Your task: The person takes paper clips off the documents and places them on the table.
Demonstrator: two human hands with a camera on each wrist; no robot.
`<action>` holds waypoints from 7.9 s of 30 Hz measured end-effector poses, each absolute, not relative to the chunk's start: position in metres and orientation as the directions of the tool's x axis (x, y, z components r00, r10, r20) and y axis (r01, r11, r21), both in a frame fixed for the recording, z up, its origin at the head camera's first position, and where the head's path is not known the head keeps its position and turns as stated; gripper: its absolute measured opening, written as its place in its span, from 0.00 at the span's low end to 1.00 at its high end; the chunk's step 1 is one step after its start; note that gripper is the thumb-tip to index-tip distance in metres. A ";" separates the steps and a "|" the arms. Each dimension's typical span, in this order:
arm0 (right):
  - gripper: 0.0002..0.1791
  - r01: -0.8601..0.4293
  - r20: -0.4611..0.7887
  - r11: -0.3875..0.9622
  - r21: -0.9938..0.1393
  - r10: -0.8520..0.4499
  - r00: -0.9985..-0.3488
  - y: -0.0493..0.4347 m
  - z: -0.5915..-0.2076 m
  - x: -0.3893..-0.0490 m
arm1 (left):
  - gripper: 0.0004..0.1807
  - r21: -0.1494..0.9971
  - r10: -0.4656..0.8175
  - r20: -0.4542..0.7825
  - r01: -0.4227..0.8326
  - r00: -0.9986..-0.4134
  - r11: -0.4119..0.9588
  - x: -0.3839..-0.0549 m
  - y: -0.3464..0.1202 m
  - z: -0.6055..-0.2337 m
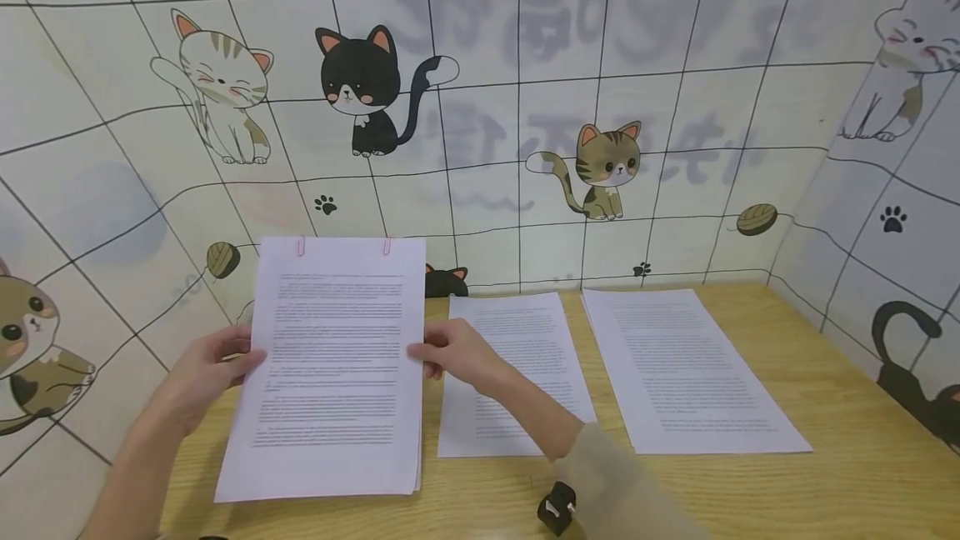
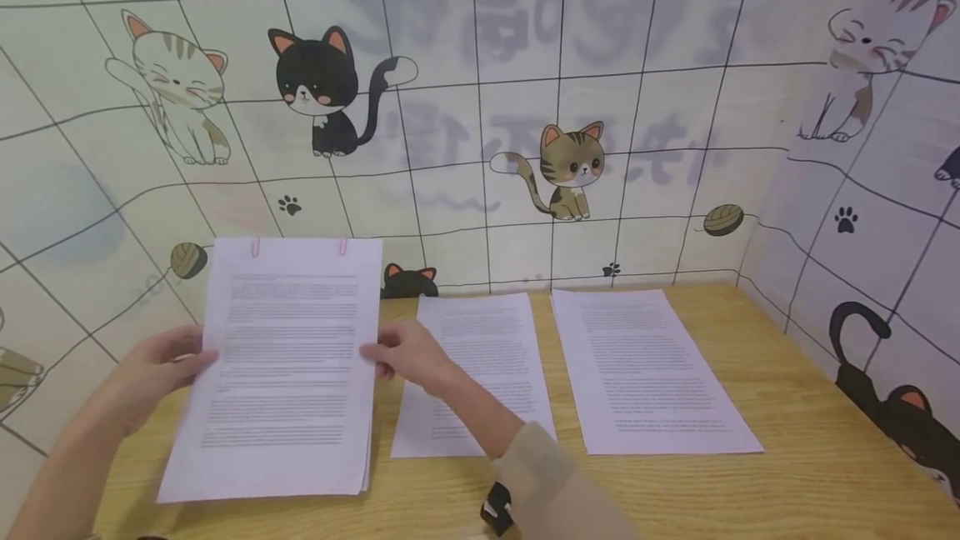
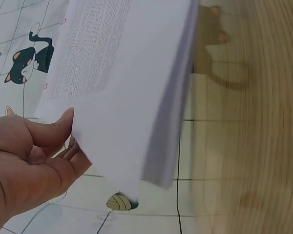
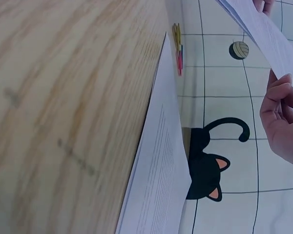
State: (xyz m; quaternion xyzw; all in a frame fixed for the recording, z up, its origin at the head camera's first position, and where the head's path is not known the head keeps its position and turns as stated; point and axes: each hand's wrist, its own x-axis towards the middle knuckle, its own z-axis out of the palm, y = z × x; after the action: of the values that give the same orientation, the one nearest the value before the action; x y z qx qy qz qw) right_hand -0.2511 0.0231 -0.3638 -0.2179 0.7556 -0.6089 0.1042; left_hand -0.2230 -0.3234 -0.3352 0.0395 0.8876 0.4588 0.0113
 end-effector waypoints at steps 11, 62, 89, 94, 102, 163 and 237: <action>0.07 -0.251 0.129 0.247 -0.936 -0.424 -0.896 0.061 -0.358 -0.252 | 0.20 0.862 0.177 0.079 0.156 -0.981 0.482 -0.220 -0.286 -0.327; 0.15 -0.345 0.154 0.384 -0.856 -0.448 -0.881 0.240 -0.348 -0.239 | 0.09 0.942 0.314 0.113 0.203 -0.943 0.268 -0.233 -0.127 -0.354; 0.13 -0.391 0.178 0.444 -0.806 -0.448 -0.876 0.246 -0.358 -0.240 | 0.09 0.803 0.106 0.488 0.493 -0.867 0.337 -0.240 -0.111 -0.327; 0.13 -0.388 0.176 0.458 -0.800 -0.440 -0.881 0.246 -0.358 -0.240 | 0.12 0.733 0.073 0.597 0.580 -0.799 0.354 -0.242 -0.106 -0.320; 0.13 -0.379 0.167 0.466 -0.800 -0.433 -0.886 0.246 -0.358 -0.240 | 0.10 0.681 0.078 0.666 0.647 -0.742 0.343 -0.242 -0.097 -0.310; 0.11 -0.381 0.196 0.555 -0.740 -0.365 -0.910 0.248 -0.353 -0.235 | 0.08 0.791 -0.104 0.611 0.609 -0.785 0.055 -0.243 -0.103 -0.300; 0.14 -0.354 0.184 0.537 -0.766 -0.345 -0.920 0.251 -0.355 -0.234 | 0.03 0.731 0.336 0.007 0.234 -0.942 0.641 -0.252 -0.192 -0.388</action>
State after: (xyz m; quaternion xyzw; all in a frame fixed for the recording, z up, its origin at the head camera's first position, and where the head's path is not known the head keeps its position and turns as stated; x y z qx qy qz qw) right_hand -0.2337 0.2507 -0.3549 -0.1996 0.8765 -0.4380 -0.0052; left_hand -0.2521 -0.1923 -0.3884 0.1579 0.9034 0.3934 0.0648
